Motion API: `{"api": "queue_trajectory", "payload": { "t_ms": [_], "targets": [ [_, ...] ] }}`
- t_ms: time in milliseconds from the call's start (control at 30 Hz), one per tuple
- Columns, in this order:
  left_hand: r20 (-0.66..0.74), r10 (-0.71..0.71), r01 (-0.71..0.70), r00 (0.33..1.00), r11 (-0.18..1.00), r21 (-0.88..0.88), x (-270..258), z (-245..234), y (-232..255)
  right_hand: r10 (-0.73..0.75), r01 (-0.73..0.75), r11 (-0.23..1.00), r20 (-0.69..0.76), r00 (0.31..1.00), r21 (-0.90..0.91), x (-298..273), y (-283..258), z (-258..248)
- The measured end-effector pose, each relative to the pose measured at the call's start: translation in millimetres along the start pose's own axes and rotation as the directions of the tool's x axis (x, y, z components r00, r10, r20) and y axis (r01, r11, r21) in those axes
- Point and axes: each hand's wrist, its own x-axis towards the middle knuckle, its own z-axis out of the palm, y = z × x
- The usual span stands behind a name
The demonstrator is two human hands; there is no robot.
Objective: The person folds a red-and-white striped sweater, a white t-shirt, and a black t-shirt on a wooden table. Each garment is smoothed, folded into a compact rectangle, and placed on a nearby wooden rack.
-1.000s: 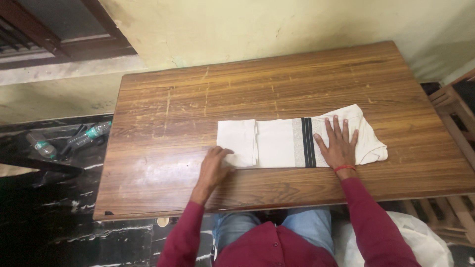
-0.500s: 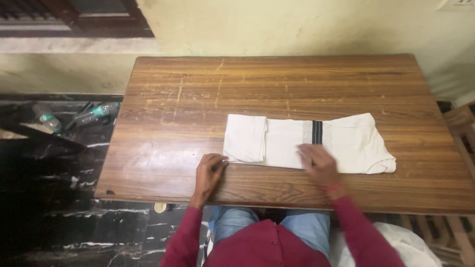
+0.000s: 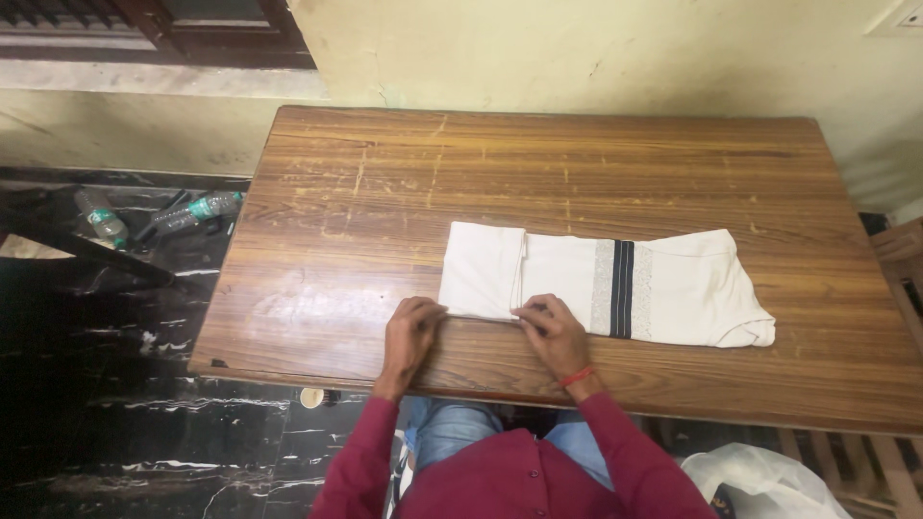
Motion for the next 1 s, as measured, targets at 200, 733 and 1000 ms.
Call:
{"api": "queue_trajectory", "payload": {
  "t_ms": [200, 733, 1000],
  "targets": [
    [-0.052, -0.064, 0.069, 0.997, 0.992, 0.103, -6, -3, -1, -0.056, 0.057, 0.998, 0.02, 0.998, -0.04, -1, 3, 1],
    [0.259, 0.166, -0.207, 0.951, 0.969, 0.138, 40, 28, 7, -0.127, 0.124, 0.99, -0.042, 0.991, -0.067, 26, -22, 20],
    [0.252, 0.282, -0.357, 0.926, 0.872, 0.334, 69, 64, -9, 0.004, 0.018, 0.954, 0.074, 0.997, -0.298, 91, -22, 74]
  ]
}}
